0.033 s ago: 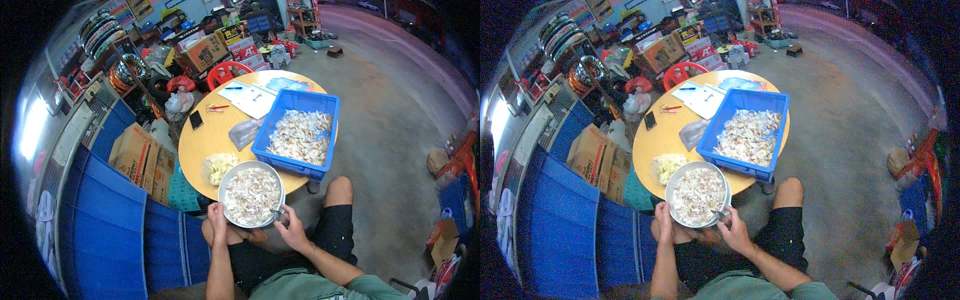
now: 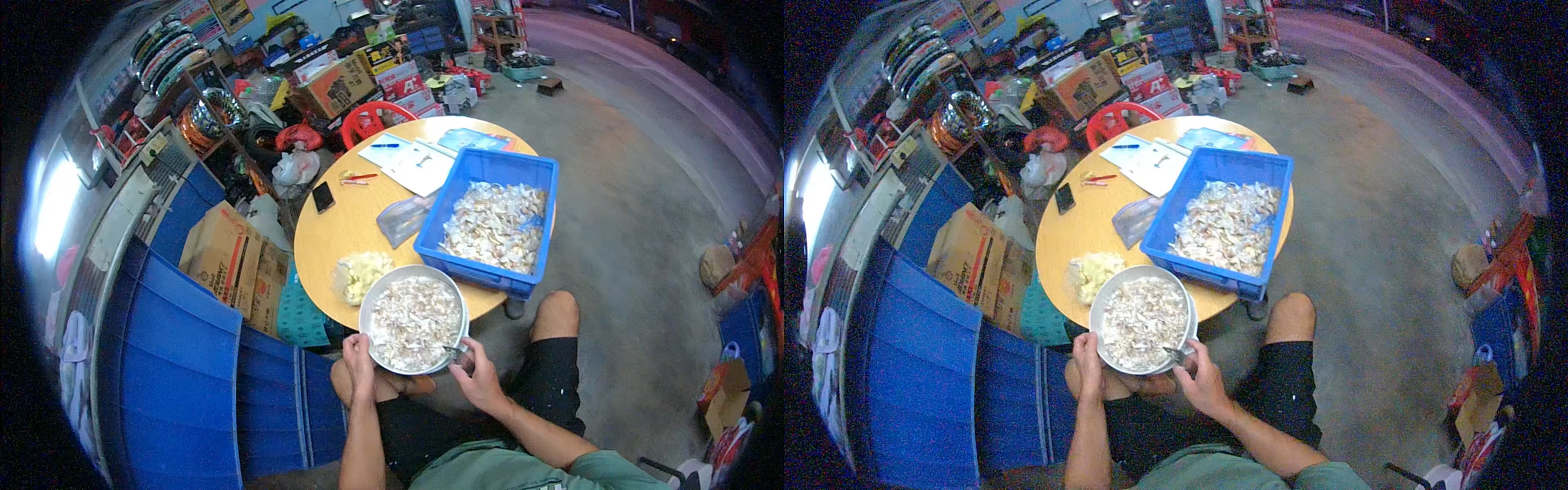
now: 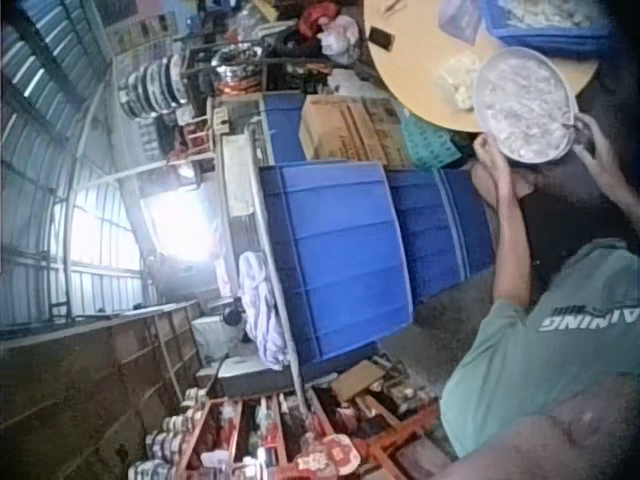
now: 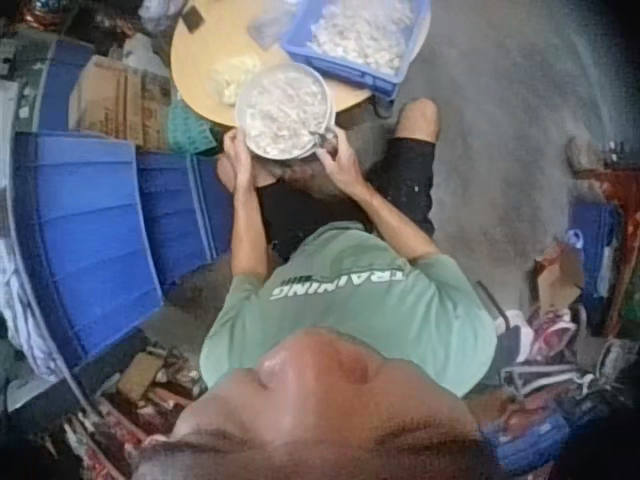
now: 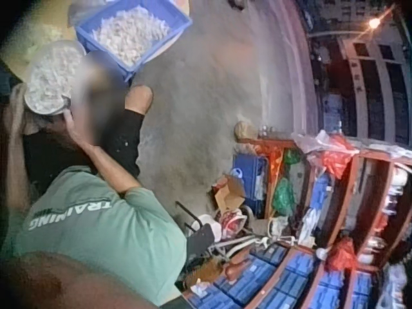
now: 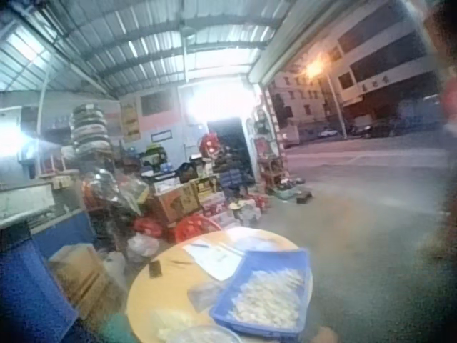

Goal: The person sits at a table and peels garlic cloves one by one using a small knife, placing the peeled cloves into a bowl on their lap. A child sits across the table writing in a notebook.

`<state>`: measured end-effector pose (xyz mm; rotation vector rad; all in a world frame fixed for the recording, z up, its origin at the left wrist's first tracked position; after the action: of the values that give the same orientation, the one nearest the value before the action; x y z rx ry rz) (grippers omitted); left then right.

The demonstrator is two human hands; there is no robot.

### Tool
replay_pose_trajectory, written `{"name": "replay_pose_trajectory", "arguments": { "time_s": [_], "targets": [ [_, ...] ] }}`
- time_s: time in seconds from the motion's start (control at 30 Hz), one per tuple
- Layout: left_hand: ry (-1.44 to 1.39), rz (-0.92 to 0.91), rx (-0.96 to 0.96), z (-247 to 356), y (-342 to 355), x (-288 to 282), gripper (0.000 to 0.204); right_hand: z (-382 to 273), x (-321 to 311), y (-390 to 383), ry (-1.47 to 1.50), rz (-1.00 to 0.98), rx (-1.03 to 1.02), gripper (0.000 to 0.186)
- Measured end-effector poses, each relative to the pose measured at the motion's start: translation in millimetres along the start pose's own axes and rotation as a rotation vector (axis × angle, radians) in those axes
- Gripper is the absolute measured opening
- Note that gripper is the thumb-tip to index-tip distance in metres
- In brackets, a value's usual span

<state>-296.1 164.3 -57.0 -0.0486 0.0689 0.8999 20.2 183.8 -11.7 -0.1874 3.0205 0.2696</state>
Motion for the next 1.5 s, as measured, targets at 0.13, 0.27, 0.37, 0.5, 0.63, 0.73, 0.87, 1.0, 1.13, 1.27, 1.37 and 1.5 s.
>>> {"name": "replay_pose_trajectory", "arguments": {
  "time_s": [0.13, 0.27, 0.37, 0.5, 0.63, 0.73, 0.87, 1.0, 1.13, 1.27, 1.37, 1.5],
  "targets": [
    [-0.073, 0.0, 0.034, 13.4, -8.4, 0.6, 0.029, 6.3, 6.1, 3.6, -0.033, -0.026, -0.039, 0.055],
    [-0.162, 0.03, 0.017, -6.9, 6.0, -6.2, 0.025, 5.3, 8.6, 13.8, -0.065, -0.054, -0.027, 0.054],
    [-0.156, 0.077, 0.037, -7.5, 12.2, -7.5, 0.023, 11.6, 13.0, 21.5, -0.09, -0.062, -0.007, 0.051],
    [-0.195, 0.113, 0.007, -5.8, 15.0, -8.2, 0.021, 6.1, 13.3, 30.3, -0.157, -0.091, -0.016, 0.05],
    [-0.185, 0.138, 0.03, 4.3, 3.0, -8.0, 0.021, -9.8, -9.7, 39.7, -0.132, -0.021, -0.08, 0.04],
    [-0.15, 0.146, 0.043, 6.4, -6.9, -9.3, 0.021, -22.5, -30.8, 57.1, -0.199, 0.026, -0.132, 0.033],
    [-0.184, 0.184, 0.077, 3.6, -8.3, -6.1, 0.023, -37.3, -38.2, 97.0, -0.226, 0.083, -0.242, 0.04],
    [-0.201, 0.224, 0.084, -5.1, -5.3, -6.6, 0.023, -48.3, -27.8, 117.5, -0.267, 0.055, -0.321, 0.057],
    [-0.179, 0.213, 0.088, 8.4, -11.9, -4.4, 0.023, -50.7, -12.2, 121.7, -0.247, 0.024, -0.308, 0.068],
    [-0.207, 0.172, 0.112, -0.7, -13.5, 5.0, 0.024, -49.8, -4.8, 126.8, -0.254, 0.049, -0.329, 0.072],
    [-0.236, 0.147, 0.074, 0.7, -11.6, 13.6, 0.024, -53.7, 0.5, 128.5, -0.256, 0.053, -0.307, 0.072],
    [-0.258, 0.137, 0.102, -1.1, -3.1, 10.8, 0.026, -62.1, -1.7, 126.3, -0.28, 0.062, -0.265, 0.066]
  ]
}}
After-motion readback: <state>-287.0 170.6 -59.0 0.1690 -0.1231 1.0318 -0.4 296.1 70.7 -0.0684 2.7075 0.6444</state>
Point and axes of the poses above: each hand's wrist, its own y-axis towards the middle knuckle, its own x-axis out of the palm, z = x × y, the point moved 9 cm from there along y, towards the middle knuckle, and after that the axes turned 7 degrees about z, right-handed, at the moved point
